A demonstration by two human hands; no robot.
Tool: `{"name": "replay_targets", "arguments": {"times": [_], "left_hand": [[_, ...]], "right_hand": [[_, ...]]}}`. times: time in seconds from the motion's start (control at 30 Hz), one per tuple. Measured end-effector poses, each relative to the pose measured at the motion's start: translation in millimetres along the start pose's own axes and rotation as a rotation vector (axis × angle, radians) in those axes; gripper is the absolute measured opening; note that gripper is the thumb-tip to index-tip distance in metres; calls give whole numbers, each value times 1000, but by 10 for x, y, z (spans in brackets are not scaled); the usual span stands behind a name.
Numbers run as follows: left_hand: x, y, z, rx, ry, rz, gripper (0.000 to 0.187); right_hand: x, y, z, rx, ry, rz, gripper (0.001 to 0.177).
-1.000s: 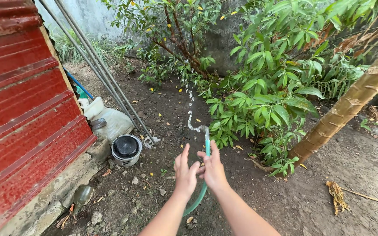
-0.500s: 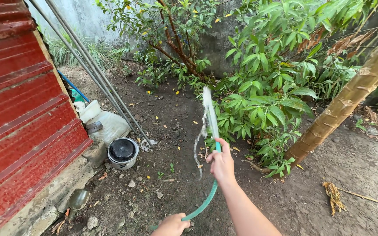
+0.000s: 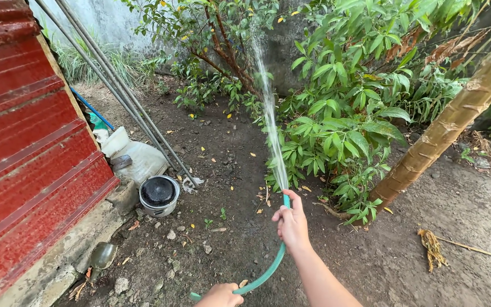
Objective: Watering trees and plants in a backyard using a garden hose.
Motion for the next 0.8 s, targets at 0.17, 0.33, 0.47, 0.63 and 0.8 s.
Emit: {"name": "replay_targets", "arguments": {"times": [0.17,0.33,0.47,0.63,0.8], "left_hand": [[-7,-11,17,-33,27,-61,33],[59,9,-70,7,29,-109,31],[121,78,-212,64,9,-95,34],[-48,19,224,44,106,-72,55],[186,107,-216,-9,166,-55,60]], "right_hand": [[-67,-138,10,-102,40,-63,45],[-108,-102,21,-53,-12,21,41],[-69,-95,73,-72,28,17,41],[-97,-99,54,-64,11,16,40],[-62,-154,34,-100,73,54,41]]}}
Point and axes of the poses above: each hand's wrist, its own z-axis away from the middle knuckle, its own y-axis out of the palm, x = y × z, the point moved 7 cm from there along -z, towards the middle knuckle, and after that the axes turned 1 degree about x, right-handed, at the moved point
